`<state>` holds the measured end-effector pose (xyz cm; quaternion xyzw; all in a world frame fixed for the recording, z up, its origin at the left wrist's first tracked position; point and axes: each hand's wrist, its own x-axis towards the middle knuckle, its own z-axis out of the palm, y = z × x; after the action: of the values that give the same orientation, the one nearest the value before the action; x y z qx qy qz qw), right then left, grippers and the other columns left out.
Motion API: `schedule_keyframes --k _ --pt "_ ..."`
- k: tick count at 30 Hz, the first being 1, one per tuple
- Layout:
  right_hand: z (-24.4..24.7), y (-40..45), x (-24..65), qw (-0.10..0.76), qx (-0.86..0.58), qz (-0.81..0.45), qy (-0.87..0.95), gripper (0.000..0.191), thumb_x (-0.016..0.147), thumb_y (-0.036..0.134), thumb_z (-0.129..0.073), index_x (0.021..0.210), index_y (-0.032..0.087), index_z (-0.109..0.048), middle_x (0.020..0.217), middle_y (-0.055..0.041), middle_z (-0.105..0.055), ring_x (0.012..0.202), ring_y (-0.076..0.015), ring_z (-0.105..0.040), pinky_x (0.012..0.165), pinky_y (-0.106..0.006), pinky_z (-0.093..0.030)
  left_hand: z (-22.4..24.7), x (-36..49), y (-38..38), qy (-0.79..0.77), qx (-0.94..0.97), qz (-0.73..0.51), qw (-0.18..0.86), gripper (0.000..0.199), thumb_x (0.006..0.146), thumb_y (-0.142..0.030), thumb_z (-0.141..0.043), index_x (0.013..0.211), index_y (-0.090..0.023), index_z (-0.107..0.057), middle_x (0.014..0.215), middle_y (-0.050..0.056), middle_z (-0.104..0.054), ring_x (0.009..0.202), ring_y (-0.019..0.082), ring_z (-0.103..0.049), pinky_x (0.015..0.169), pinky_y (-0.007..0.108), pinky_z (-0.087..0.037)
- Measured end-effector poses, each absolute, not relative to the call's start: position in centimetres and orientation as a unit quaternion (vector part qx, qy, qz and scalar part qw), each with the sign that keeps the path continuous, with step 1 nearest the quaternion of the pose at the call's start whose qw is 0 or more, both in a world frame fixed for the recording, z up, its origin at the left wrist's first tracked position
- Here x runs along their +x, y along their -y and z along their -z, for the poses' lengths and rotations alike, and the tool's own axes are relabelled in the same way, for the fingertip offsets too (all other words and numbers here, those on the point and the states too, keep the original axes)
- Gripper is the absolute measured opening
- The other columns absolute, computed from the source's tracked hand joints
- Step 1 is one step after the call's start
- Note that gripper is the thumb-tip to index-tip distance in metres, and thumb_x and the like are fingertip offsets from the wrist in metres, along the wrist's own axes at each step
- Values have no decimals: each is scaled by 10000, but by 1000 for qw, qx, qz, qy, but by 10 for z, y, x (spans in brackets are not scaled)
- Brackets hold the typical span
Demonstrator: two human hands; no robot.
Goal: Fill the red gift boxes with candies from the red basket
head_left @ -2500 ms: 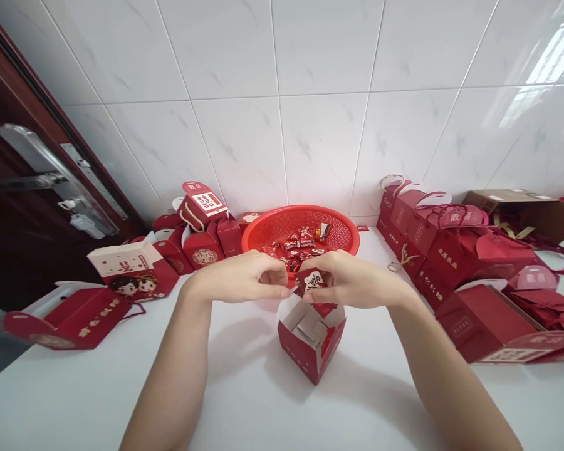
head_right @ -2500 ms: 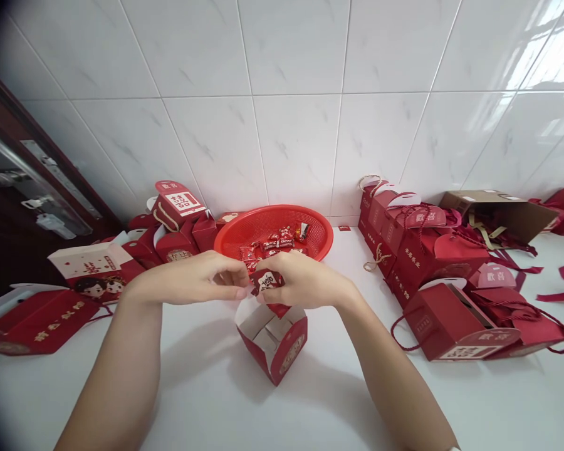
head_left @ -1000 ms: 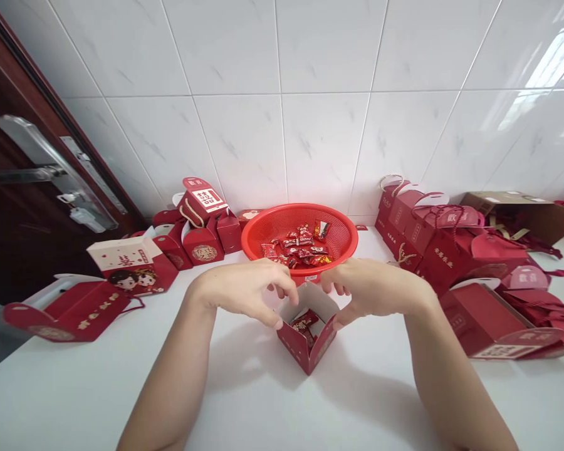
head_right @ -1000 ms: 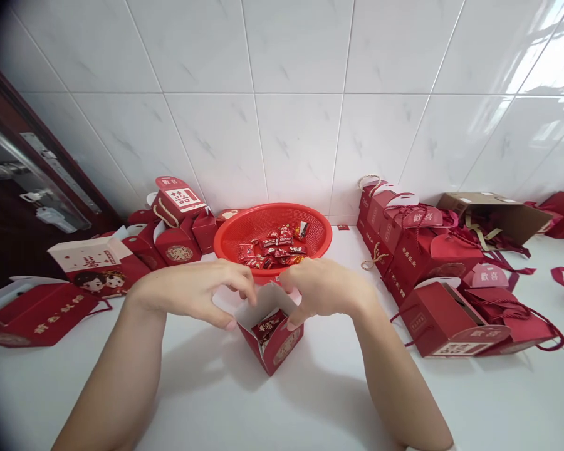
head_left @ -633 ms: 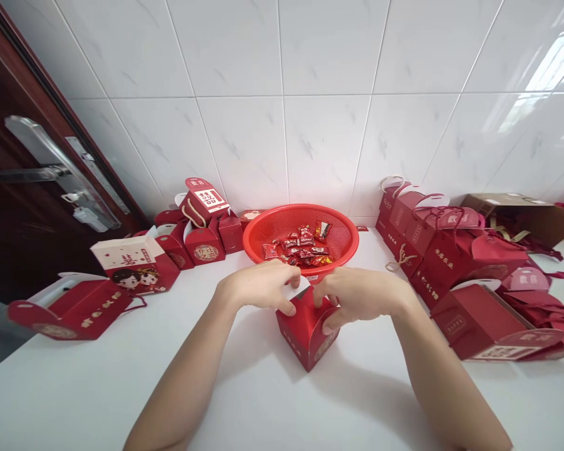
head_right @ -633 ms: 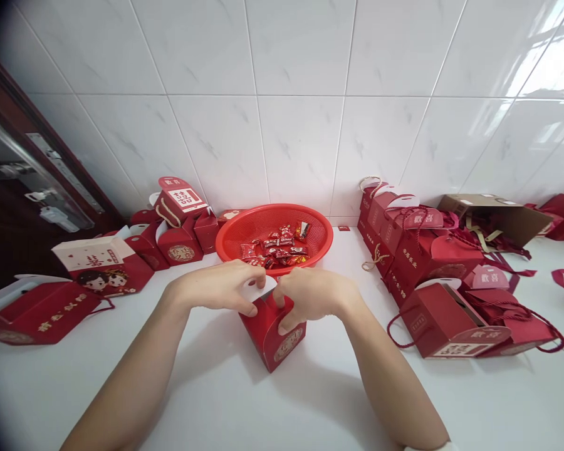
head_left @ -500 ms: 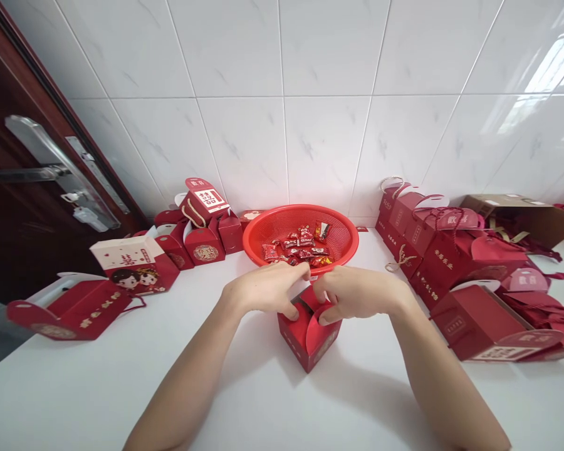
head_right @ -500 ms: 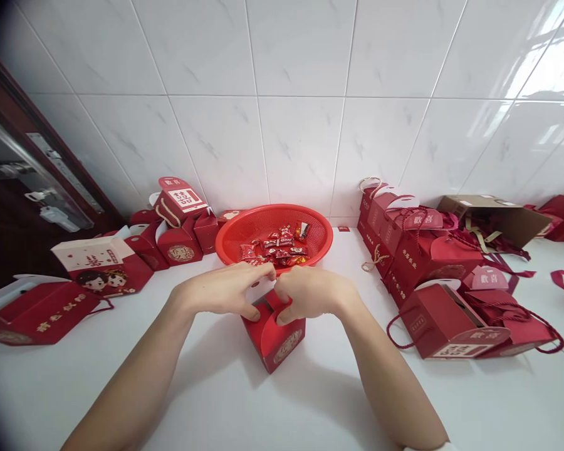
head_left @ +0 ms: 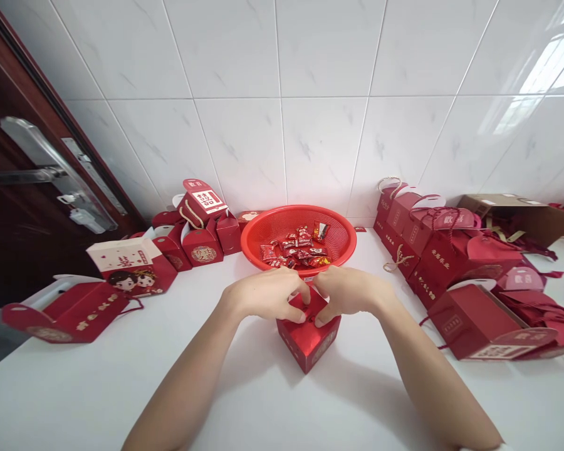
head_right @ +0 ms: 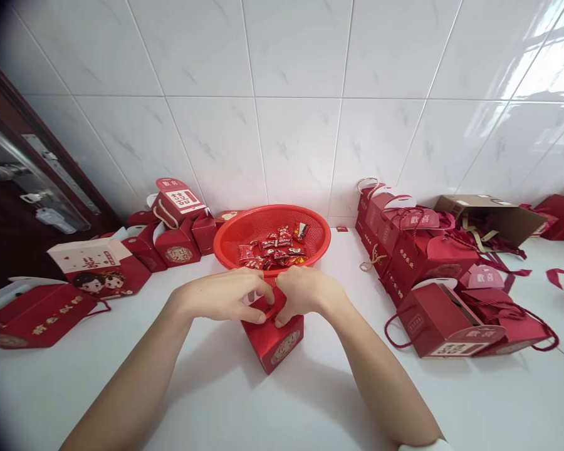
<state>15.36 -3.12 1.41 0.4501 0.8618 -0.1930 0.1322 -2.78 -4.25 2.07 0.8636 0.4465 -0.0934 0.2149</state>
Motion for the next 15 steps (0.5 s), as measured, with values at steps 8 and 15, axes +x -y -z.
schedule_keyframes --k 8,15 --pt "-10 45 142 99 450 205 -863 559 679 671 -771 982 202 -738 892 -52 -717 782 -234 -671 573 -276 -413 -15 -18 43 -475 827 101 284 246 626 -357 -735 717 -222 -550 650 -34 -543 581 156 -502 442 269 -303" --pt "-3 57 125 73 465 171 -865 657 588 694 -834 972 173 -720 972 -89 -729 852 -269 -701 678 -295 -477 -13 -22 42 -474 821 113 298 288 632 -294 -655 528 -218 -398 508 -48 -426 488 128 -384 419 285 -252"
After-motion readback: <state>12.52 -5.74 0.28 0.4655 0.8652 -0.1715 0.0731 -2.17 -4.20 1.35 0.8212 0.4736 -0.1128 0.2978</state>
